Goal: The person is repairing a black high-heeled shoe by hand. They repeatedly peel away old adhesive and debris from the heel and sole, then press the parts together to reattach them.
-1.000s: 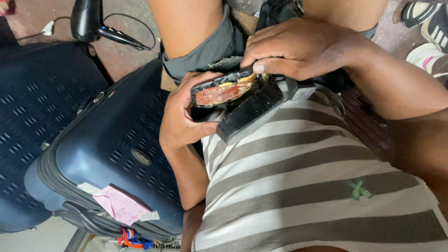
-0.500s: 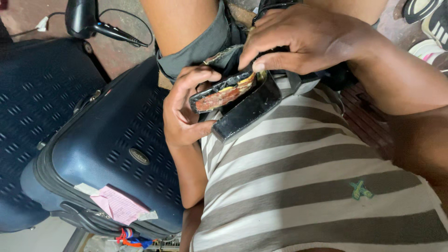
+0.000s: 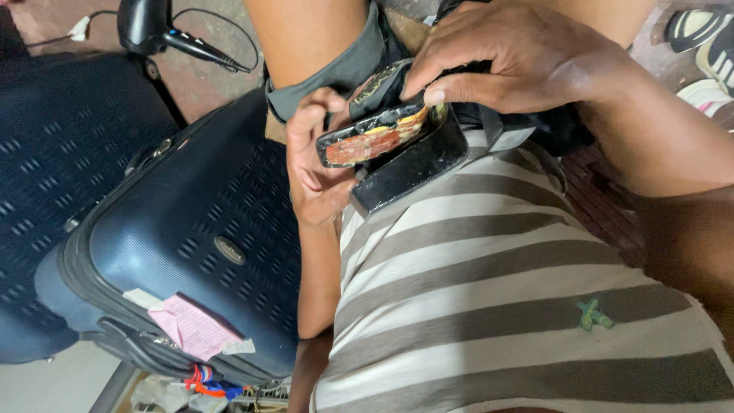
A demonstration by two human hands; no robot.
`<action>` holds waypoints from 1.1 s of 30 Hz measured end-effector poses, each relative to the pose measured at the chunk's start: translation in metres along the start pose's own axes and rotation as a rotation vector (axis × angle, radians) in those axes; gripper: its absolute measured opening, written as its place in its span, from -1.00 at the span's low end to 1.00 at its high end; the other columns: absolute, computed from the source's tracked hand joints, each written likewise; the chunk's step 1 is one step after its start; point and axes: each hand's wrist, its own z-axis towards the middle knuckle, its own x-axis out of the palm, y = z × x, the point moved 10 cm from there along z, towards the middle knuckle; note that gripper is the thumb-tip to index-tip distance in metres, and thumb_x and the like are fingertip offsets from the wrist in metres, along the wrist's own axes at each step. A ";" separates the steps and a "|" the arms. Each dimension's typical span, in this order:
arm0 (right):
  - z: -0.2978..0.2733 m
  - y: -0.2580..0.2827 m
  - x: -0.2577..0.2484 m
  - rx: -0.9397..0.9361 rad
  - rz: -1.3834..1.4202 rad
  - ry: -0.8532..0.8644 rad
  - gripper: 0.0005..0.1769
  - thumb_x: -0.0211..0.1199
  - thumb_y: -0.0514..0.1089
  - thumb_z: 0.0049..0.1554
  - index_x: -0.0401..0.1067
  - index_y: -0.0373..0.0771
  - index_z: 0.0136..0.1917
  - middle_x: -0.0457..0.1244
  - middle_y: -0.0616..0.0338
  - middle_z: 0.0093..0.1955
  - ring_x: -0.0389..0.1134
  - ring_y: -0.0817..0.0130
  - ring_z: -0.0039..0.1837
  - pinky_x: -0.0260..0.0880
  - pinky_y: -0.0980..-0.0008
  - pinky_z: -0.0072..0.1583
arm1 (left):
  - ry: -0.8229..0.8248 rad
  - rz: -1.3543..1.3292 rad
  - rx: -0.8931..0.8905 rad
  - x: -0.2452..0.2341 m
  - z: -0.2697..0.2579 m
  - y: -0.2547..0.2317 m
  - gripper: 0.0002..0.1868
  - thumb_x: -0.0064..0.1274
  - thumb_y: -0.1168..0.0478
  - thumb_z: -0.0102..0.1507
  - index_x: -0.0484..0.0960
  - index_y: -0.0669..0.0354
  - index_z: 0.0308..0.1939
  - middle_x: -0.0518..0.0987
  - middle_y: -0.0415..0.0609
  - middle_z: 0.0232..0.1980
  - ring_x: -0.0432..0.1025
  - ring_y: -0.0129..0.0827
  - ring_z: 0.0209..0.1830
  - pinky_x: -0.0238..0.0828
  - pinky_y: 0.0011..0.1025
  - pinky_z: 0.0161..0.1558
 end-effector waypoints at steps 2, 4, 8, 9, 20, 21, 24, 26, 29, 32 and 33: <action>0.002 0.001 0.000 -0.012 0.009 0.001 -0.73 0.26 -0.19 0.21 0.54 -0.16 0.19 0.40 0.18 0.16 0.41 0.19 0.19 0.36 0.22 0.25 | 0.026 0.059 0.005 0.000 0.001 -0.001 -0.24 0.30 0.20 0.12 0.44 0.13 0.41 0.38 0.00 0.33 0.25 -0.27 0.42 -0.10 -0.09 0.60; 0.001 -0.001 -0.002 0.022 0.036 -0.005 -0.73 0.24 -0.19 0.22 0.53 -0.15 0.20 0.40 0.21 0.23 0.42 0.23 0.22 0.37 0.26 0.26 | 0.050 0.136 -0.022 0.001 0.002 0.000 -0.29 0.29 0.18 0.15 0.46 0.13 0.39 0.40 0.01 0.30 0.25 -0.27 0.39 -0.08 -0.11 0.59; -0.002 -0.001 0.002 0.001 0.015 -0.004 -0.73 0.23 -0.17 0.24 0.50 -0.18 0.22 0.36 0.17 0.32 0.38 0.19 0.31 0.34 0.25 0.33 | 0.008 0.356 -0.072 -0.005 -0.002 -0.001 -0.51 0.25 0.13 0.27 0.50 0.17 0.23 0.42 0.05 0.27 0.26 -0.25 0.34 -0.03 -0.17 0.53; -0.003 -0.001 0.003 -0.002 0.015 0.004 -0.74 0.23 -0.17 0.24 0.51 -0.18 0.21 0.36 0.18 0.33 0.38 0.19 0.30 0.34 0.25 0.32 | -0.011 0.441 -0.070 -0.005 -0.002 -0.002 -0.60 0.25 0.14 0.32 0.52 0.18 0.16 0.41 0.04 0.28 0.27 -0.24 0.34 0.01 -0.20 0.50; -0.010 0.003 0.000 -0.042 0.061 -0.049 -0.77 0.26 -0.20 0.23 0.54 -0.21 0.17 0.33 0.12 0.30 0.39 0.21 0.25 0.37 0.30 0.25 | -0.096 0.210 -0.070 0.009 0.006 0.002 -0.65 0.25 0.10 0.41 0.44 0.25 -0.05 0.11 0.13 0.63 0.15 0.13 0.61 0.07 -0.06 0.55; -0.011 0.002 0.000 -0.035 0.088 -0.058 -0.77 0.27 -0.20 0.22 0.55 -0.20 0.17 0.33 0.11 0.23 0.39 0.24 0.20 0.37 0.33 0.20 | -0.085 0.208 -0.066 0.010 0.006 0.001 -0.65 0.24 0.10 0.42 0.44 0.26 -0.07 0.12 0.14 0.63 0.13 0.11 0.60 0.06 -0.08 0.55; -0.012 -0.004 0.002 0.010 0.132 -0.028 -0.75 0.29 -0.22 0.20 0.55 -0.23 0.16 0.34 0.12 0.08 0.40 0.32 0.08 0.37 0.39 0.08 | -0.095 0.158 -0.107 0.010 0.002 0.005 -0.65 0.23 0.10 0.42 0.43 0.28 -0.07 0.13 0.22 0.63 0.10 0.11 0.57 0.03 -0.07 0.56; -0.012 -0.008 0.004 0.048 0.155 0.032 -0.73 0.29 -0.23 0.18 0.52 -0.23 0.17 0.35 0.14 0.06 0.41 0.37 0.01 0.37 0.44 -0.04 | -0.087 0.127 -0.137 0.011 0.003 0.009 -0.65 0.22 0.10 0.42 0.43 0.29 -0.06 0.13 0.26 0.63 0.09 0.13 0.56 0.03 -0.05 0.57; -0.009 -0.008 0.007 0.050 0.206 0.088 -0.71 0.23 -0.28 0.16 0.44 -0.25 0.18 0.36 0.16 0.08 0.42 0.40 0.00 0.39 0.46 -0.10 | -0.050 0.093 -0.162 0.016 0.003 0.010 -0.67 0.20 0.11 0.43 0.43 0.27 -0.06 0.11 0.25 0.63 0.08 0.17 0.57 0.09 -0.01 0.57; -0.002 -0.013 0.001 0.145 0.289 -0.015 -0.72 0.19 -0.31 0.19 0.34 -0.28 0.18 0.36 0.16 0.00 0.45 0.42 0.04 0.45 0.39 0.06 | -0.026 0.041 -0.170 0.021 0.008 0.008 -0.72 0.21 0.15 0.42 0.45 0.25 -0.07 0.08 0.22 0.64 0.05 0.20 0.61 0.30 0.04 0.50; -0.003 -0.028 0.005 0.317 0.345 -0.062 -0.73 0.22 -0.26 0.22 0.31 -0.26 0.18 0.37 0.17 -0.05 0.46 0.48 0.00 0.46 0.44 -0.02 | -0.021 0.033 -0.180 0.022 0.009 0.008 -0.74 0.20 0.16 0.41 0.46 0.25 -0.07 0.06 0.21 0.65 0.03 0.21 0.63 0.37 0.05 0.44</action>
